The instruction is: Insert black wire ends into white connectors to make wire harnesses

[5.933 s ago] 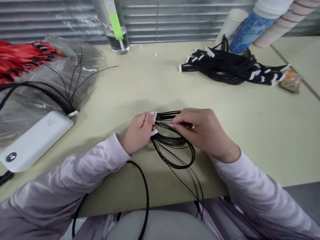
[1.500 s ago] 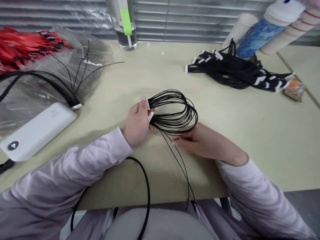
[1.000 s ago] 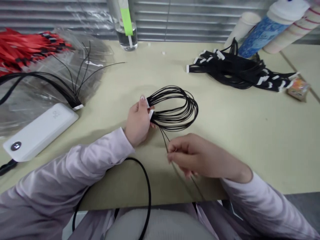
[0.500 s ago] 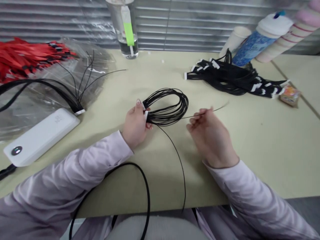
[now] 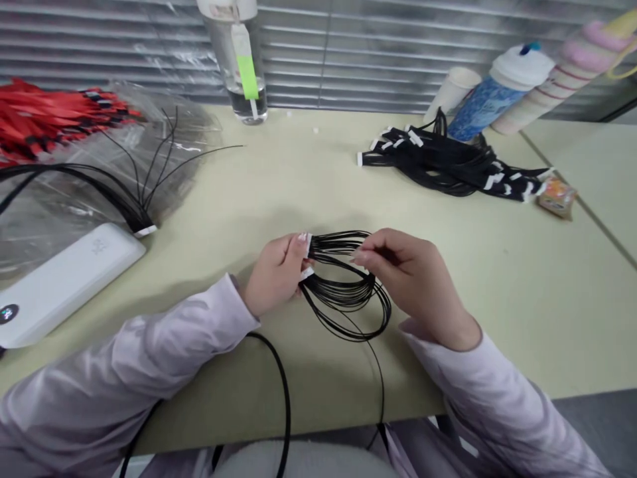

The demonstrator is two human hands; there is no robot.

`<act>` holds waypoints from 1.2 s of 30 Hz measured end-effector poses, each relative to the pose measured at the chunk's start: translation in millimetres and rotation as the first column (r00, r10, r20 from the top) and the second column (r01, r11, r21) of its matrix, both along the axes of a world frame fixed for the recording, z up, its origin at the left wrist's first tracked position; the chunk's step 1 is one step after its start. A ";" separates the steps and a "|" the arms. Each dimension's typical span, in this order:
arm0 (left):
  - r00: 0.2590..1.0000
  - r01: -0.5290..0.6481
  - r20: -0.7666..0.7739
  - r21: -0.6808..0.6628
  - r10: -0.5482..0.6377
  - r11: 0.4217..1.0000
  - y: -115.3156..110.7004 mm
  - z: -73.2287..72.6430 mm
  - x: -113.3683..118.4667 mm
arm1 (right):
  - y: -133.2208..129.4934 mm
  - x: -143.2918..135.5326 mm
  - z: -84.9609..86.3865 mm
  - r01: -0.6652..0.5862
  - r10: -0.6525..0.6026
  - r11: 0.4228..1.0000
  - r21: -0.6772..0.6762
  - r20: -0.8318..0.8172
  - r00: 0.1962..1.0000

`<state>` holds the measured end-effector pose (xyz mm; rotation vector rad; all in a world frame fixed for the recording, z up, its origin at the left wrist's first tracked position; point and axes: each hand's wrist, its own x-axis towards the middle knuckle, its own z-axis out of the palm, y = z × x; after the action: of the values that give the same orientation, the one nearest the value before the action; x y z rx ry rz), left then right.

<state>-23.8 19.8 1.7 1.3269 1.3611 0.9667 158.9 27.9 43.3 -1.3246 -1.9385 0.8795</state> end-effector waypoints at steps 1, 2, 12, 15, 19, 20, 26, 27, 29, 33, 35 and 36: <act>1.000 0.013 -0.012 0.008 -0.013 1.000 0.0 -0.2 -0.1 | -0.6 -0.5 -0.2 -0.032 0.030 0.998 0.046 0.048 0.998; 1.000 0.020 -0.021 0.015 -0.020 1.000 0.0 -0.3 -0.2 | -1.1 -0.9 -0.3 -0.061 0.054 0.994 0.086 0.075 0.996; 0.999 0.035 -0.027 0.025 -0.035 0.999 -0.2 4.3 -0.1 | -6.3 -6.5 -6.9 -0.166 0.114 0.938 0.304 0.180 0.977; 0.998 0.021 -0.063 0.038 -0.018 0.999 -0.1 5.5 0.1 | -5.7 -5.0 -7.7 -0.209 0.139 0.914 0.347 0.216 0.966; 0.994 0.035 -0.103 0.038 -0.031 0.999 -0.3 6.2 0.9 | -4.0 -1.2 -4.8 -0.289 0.187 0.889 0.354 0.295 0.937; 0.993 0.041 -0.112 0.041 -0.036 0.998 -0.4 6.3 1.0 | -3.8 -0.6 -4.0 -0.298 0.192 0.889 0.348 0.307 0.932; 0.986 0.061 -0.162 0.086 -0.046 0.994 -0.1 6.9 0.1 | -5.8 -4.7 -6.3 -0.282 0.166 0.911 0.302 0.358 0.919; 0.982 0.075 -0.179 0.104 -0.056 0.992 0.0 6.8 -0.2 | -6.1 -5.8 -7.2 -0.284 0.165 0.916 0.284 0.378 0.911; 0.975 0.101 -0.213 0.143 -0.069 0.985 -0.1 6.3 -0.6 | -6.1 -7.1 -8.4 -0.293 0.174 0.922 0.251 0.409 0.896; 0.956 0.135 -0.284 0.199 -0.075 0.971 -0.8 4.3 -0.2 | -4.3 -6.9 -7.4 -0.340 0.229 0.918 0.204 0.427 0.875; 0.946 0.154 -0.315 0.213 -0.081 0.965 -1.2 3.4 0.4 | -4.1 -7.5 -7.0 -0.342 0.233 0.919 0.196 0.428 0.873; 0.942 0.159 -0.325 0.217 -0.082 0.963 -1.3 3.0 0.7 | -4.4 -8.5 -7.3 -0.331 0.223 0.922 0.200 0.426 0.877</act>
<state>-23.1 18.5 4.7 1.7905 1.4072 0.8825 150.4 23.5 36.0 -1.1386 -2.5140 0.4677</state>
